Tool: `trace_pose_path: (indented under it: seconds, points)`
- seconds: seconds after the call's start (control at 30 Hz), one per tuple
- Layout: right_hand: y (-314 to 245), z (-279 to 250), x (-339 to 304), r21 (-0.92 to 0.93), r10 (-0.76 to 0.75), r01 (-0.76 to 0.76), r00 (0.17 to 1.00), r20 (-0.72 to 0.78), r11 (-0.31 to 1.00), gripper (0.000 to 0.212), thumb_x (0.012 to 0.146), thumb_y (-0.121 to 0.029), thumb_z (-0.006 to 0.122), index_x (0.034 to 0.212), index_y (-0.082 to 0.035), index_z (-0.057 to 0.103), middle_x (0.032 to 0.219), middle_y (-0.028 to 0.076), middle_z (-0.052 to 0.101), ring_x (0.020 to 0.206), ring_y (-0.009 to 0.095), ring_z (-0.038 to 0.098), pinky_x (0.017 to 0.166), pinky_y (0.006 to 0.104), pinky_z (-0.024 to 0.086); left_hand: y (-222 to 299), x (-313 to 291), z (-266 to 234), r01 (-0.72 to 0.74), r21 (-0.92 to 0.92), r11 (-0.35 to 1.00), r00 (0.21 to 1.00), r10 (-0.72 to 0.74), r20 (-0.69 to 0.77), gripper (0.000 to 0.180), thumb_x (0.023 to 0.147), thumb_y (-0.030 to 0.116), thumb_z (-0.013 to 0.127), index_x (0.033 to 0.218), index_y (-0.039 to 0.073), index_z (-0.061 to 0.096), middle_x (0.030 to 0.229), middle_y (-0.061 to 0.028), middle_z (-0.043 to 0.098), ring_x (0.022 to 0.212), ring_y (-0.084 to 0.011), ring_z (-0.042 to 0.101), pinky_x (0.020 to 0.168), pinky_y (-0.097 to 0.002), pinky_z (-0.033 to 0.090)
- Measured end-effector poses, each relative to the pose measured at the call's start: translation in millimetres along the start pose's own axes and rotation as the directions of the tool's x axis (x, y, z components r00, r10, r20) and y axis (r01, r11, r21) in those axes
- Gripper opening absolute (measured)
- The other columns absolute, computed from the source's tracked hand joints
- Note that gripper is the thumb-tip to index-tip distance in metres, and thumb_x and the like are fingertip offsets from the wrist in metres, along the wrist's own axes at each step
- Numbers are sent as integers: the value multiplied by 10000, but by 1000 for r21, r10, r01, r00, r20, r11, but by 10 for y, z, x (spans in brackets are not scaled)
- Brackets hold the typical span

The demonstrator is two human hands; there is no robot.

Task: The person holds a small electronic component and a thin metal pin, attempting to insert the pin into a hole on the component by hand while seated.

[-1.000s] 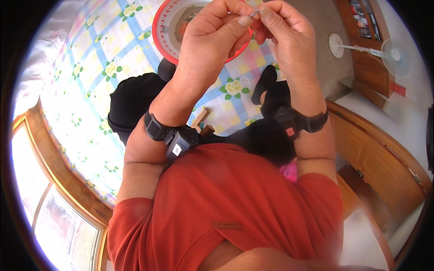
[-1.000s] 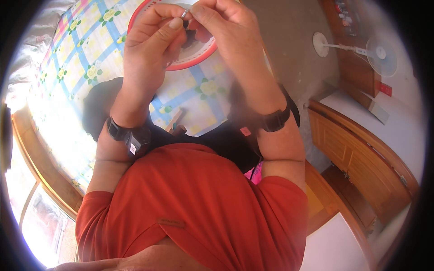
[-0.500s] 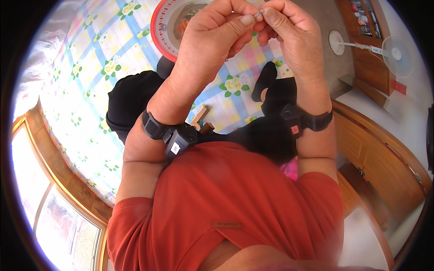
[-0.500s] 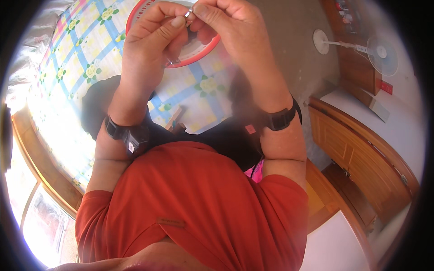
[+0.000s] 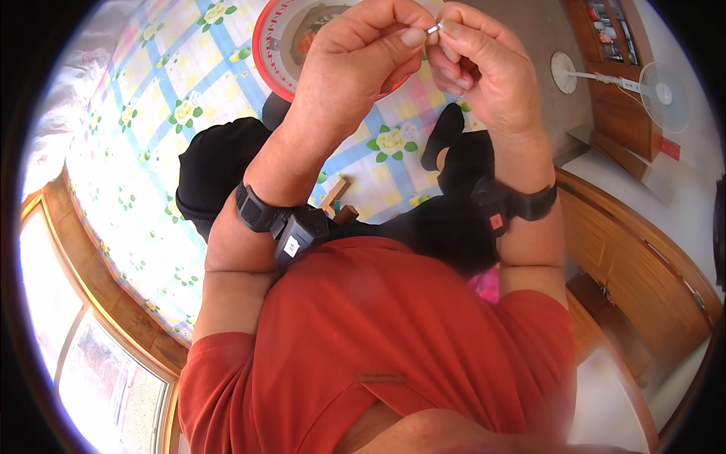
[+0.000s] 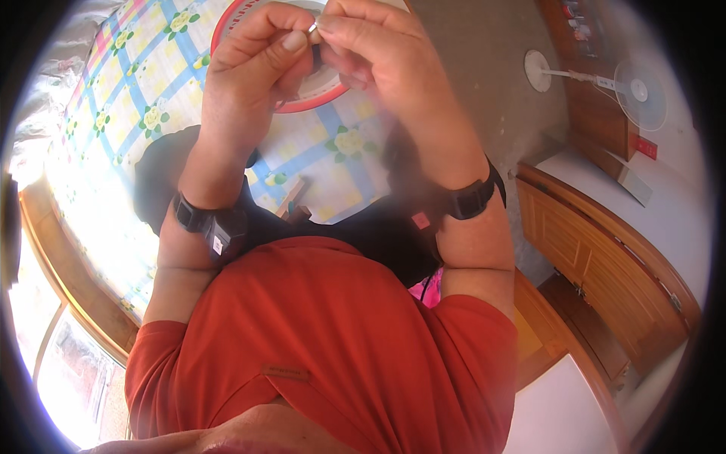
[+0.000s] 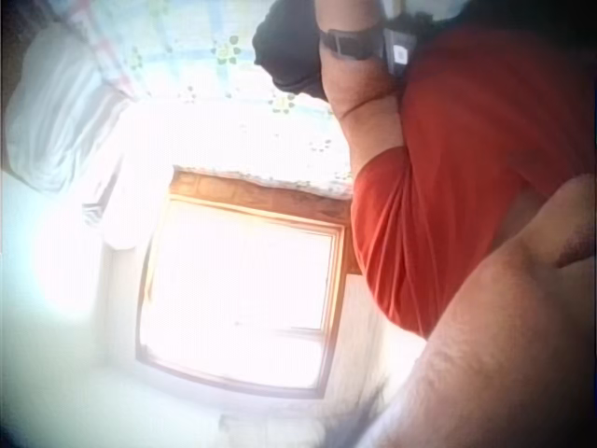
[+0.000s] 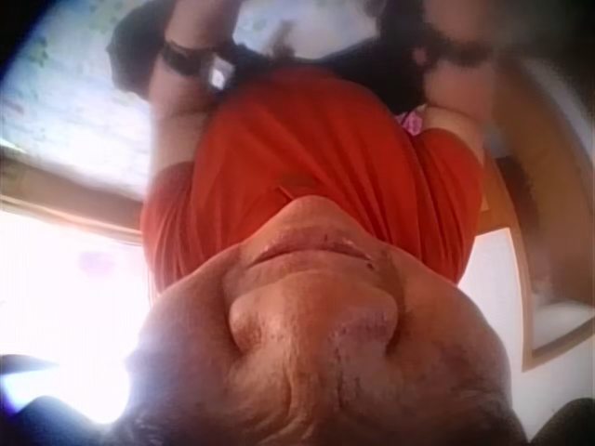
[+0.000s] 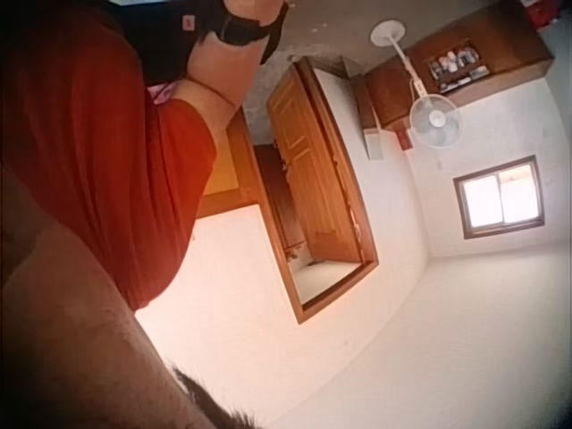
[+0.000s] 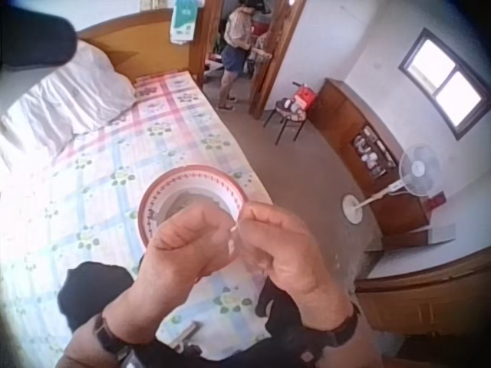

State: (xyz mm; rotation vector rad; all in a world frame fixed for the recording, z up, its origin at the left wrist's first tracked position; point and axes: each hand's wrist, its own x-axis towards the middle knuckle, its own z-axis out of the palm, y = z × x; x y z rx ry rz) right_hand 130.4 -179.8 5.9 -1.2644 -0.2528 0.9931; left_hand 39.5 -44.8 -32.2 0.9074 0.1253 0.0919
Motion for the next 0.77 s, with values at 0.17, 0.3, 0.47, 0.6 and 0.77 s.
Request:
trace_pose_path:
  seconds: [0.17, 0.3, 0.47, 0.6, 0.77]
  points:
    - [54, 16, 27, 184, -20, 2, 995, 98, 983, 262, 900, -128, 476, 654, -93, 394, 545, -22, 352, 459, 84, 315, 456, 237, 264, -22, -26, 50, -51, -31, 998, 997, 49, -53, 94, 954, 52, 507, 951, 75, 598, 827, 49, 541, 720, -34, 478, 630, -174, 393]
    - [63, 17, 24, 224, -12, -11, 995, 101, 975, 285, 906, -164, 475, 644, -103, 380, 528, -15, 339, 445, 94, 314, 446, 242, 270, -83, 8, -50, -148, 40, 988, 988, 146, 48, 81, 954, 61, 515, 943, 79, 593, 835, 44, 548, 738, -40, 489, 650, -177, 404]
    - [105, -19, 22, 282, -28, -11, 991, 131, 959, 296, 906, -190, 482, 641, -106, 380, 525, -12, 341, 443, 104, 321, 442, 244, 276, -102, 10, -10, -184, 93, 978, 983, 182, 31, 87, 958, 59, 507, 927, 79, 586, 821, 42, 543, 705, -40, 471, 632, -174, 384]
    - [86, 0, 13, 239, -92, 59, 987, 131, 969, 336, 927, -245, 493, 640, -107, 384, 529, -7, 350, 452, 110, 335, 454, 242, 285, -82, -3, -15, -167, 32, 985, 982, 163, 95, 67, 960, 71, 505, 988, 85, 565, 836, 34, 555, 706, -43, 485, 637, -176, 396]
    - [187, 155, 68, -35, -311, 309, 938, -151, 950, 414, 925, -425, 545, 846, -18, 552, 629, 38, 490, 550, 129, 435, 533, 211, 341, -1, -1, 149, -121, -138, 983, 985, 102, -138, 216, 955, 106, 524, 1162, 116, 463, 906, 9, 603, 747, -56, 518, 641, -189, 430]
